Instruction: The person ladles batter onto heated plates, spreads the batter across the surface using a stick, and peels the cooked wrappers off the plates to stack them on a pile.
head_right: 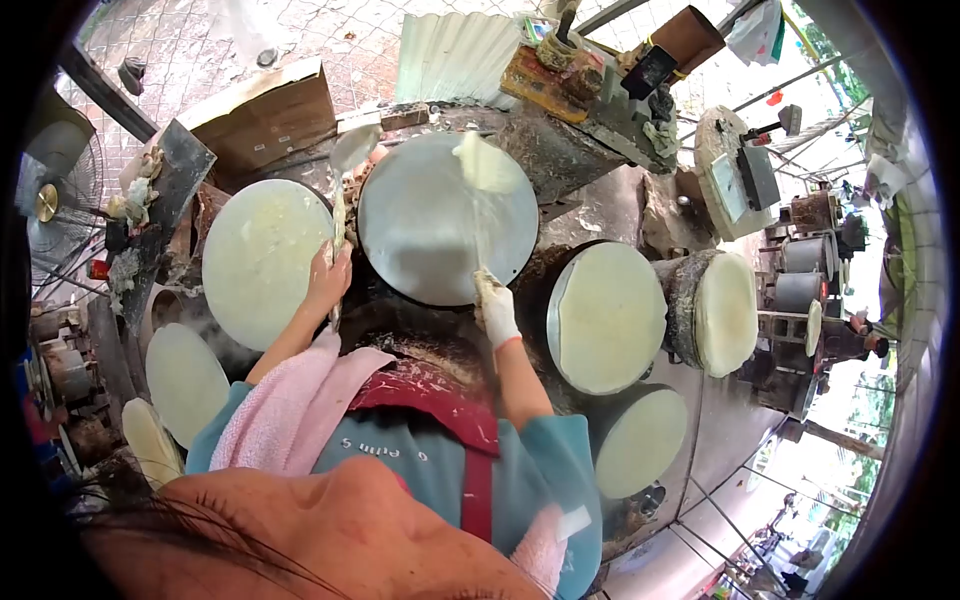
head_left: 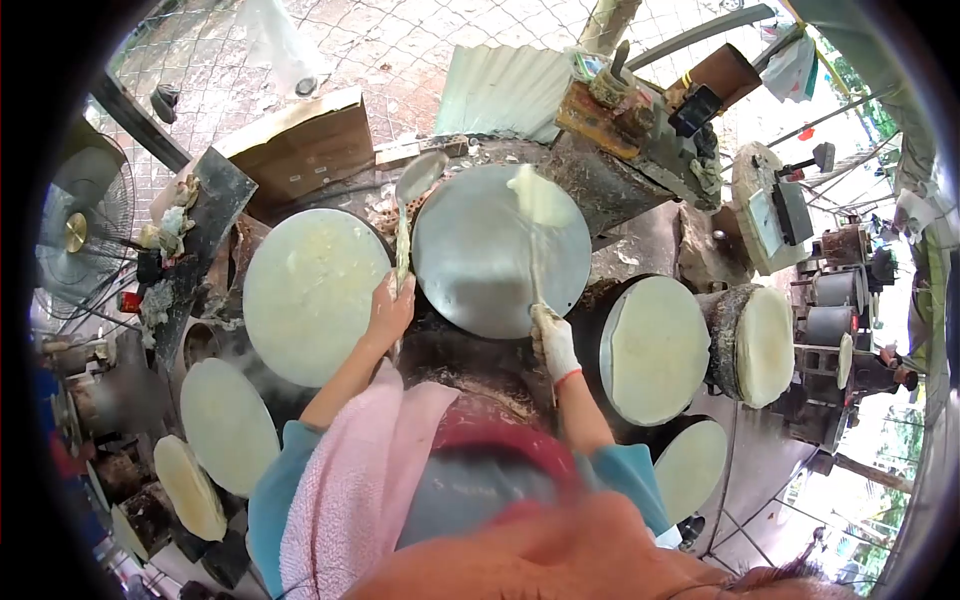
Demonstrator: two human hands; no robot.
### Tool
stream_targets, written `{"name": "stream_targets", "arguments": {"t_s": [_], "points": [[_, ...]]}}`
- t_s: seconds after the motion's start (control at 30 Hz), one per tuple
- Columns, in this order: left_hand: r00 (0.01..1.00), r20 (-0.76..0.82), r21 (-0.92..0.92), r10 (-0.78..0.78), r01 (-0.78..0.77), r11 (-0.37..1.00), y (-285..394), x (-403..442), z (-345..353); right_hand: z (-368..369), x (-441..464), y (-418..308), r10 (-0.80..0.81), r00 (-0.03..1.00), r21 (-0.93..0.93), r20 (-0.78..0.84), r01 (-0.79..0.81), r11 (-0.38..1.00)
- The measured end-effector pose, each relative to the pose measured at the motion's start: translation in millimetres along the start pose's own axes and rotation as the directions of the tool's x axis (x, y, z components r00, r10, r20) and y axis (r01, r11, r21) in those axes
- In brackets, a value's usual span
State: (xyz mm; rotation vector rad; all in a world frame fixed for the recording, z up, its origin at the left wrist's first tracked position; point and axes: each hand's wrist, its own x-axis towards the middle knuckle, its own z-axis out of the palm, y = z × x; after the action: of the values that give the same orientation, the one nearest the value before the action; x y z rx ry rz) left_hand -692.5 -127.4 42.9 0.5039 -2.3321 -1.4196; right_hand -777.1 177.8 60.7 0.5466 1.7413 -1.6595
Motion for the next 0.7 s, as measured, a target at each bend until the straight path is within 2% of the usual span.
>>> {"name": "stream_targets", "arguments": {"t_s": [0.03,0.07,0.1,0.13,0.17,0.2,0.27,0.3,0.37,0.47,0.53,0.6,0.7], "points": [[0.984,0.069,-0.122,-0.162,0.17,0.978,9.0,-5.3,-9.4,2.5,0.6,-3.9,-0.007,1.0,-0.13,-0.01,0.006,0.992],[0.938,0.136,-0.221,-0.32,0.343,0.913,18.0,-10.4,-18.9,-4.7,10.6,2.4,-0.233,0.972,-0.172,-0.009,0.229,0.958],[0.875,0.184,-0.317,-0.448,0.484,0.816,29.9,-14.0,-28.9,-21.8,28.0,13.7,-0.447,0.894,-0.211,0.004,0.438,0.874],[0.792,0.243,-0.398,-0.56,0.608,0.687,39.2,-17.9,-36.5,-38.1,35.8,14.9,-0.456,0.889,-0.201,-0.043,0.44,0.875],[0.806,0.225,-0.456,-0.547,0.583,0.672,44.3,-22.0,-40.2,-54.2,43.2,15.8,-0.464,0.881,-0.192,-0.091,0.442,0.876],[0.841,0.17,-0.413,-0.513,0.534,0.738,35.4,-26.0,-39.4,-70.5,50.7,17.1,-0.471,0.871,-0.182,-0.138,0.445,0.877],[0.899,0.076,-0.301,-0.432,0.434,0.849,12.0,-37.6,-37.0,-57.0,37.5,-3.6,-0.204,0.979,-0.141,0.025,0.205,0.969],[0.804,0.147,-0.431,-0.577,0.577,0.694,41.1,-35.2,-42.4,-45.1,40.3,-5.7,-0.137,0.989,-0.171,0.055,0.144,0.975],[0.773,0.144,-0.419,-0.618,0.614,0.669,56.1,-39.0,-44.1,-19.6,23.8,-26.4,-0.006,0.994,-0.282,0.113,0.038,0.959],[0.785,0.091,-0.38,-0.613,0.596,0.707,67.0,-50.3,-40.1,-55.7,58.8,-6.6,-0.333,0.907,-0.309,0.259,0.404,0.861],[0.795,0.048,-0.38,-0.605,0.574,0.725,70.4,-55.0,-35.5,-98.5,93.1,-10.6,-0.561,0.807,-0.29,0.186,0.591,0.753],[0.782,0.021,-0.408,-0.623,0.575,0.709,71.7,-62.7,-29.4,-100.8,77.9,-61.7,-0.28,0.952,-0.303,0.125,0.305,0.903],[0.776,-0.007,-0.399,-0.63,0.576,0.714,78.3,-70.3,-20.6,-67.5,48.9,-104.9,0.132,0.956,-0.49,0.26,0.013,0.871]]}}
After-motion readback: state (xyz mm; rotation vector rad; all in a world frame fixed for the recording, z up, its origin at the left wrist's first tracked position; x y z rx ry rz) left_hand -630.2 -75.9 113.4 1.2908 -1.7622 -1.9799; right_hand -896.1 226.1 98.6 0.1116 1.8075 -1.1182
